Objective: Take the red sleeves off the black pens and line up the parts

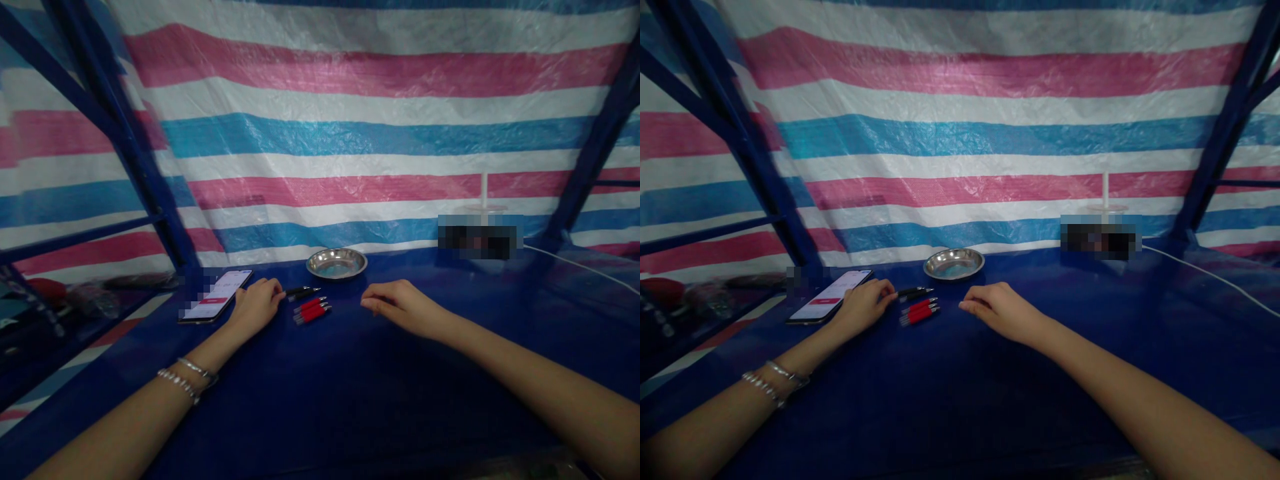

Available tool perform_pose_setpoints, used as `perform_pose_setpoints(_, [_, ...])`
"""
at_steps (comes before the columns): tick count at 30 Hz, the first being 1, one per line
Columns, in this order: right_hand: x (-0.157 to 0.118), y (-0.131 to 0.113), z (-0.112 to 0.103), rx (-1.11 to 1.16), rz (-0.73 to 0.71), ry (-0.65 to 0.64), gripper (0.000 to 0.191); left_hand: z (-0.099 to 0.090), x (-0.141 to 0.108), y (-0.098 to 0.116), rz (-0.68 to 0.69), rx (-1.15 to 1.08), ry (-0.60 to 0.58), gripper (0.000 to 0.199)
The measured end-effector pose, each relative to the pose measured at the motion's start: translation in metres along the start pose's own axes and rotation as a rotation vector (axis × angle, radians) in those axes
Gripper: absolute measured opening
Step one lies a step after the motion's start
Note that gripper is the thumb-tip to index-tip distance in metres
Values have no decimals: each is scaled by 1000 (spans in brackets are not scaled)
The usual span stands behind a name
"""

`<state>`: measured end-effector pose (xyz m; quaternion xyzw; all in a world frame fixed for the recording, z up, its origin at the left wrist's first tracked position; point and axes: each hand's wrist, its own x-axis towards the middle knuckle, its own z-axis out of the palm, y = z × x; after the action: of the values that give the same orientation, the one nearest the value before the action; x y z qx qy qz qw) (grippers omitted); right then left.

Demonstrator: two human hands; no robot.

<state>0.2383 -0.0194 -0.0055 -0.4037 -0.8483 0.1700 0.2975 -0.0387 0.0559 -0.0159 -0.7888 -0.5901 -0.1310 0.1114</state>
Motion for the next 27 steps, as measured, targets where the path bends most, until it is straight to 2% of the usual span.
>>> perform_pose_setpoints(12, [1,5,-2,-13,13,7,27,-4,-2,13,81,-56,-51,8])
perform_pose_setpoints(19, [1,7,-2,-8,20,2,28,-3,-3,10,26,-55,-20,9])
perform_pose_setpoints(27, [2,9,-1,-21,42,-11,31,-1,-4,12,21,-86,-87,5])
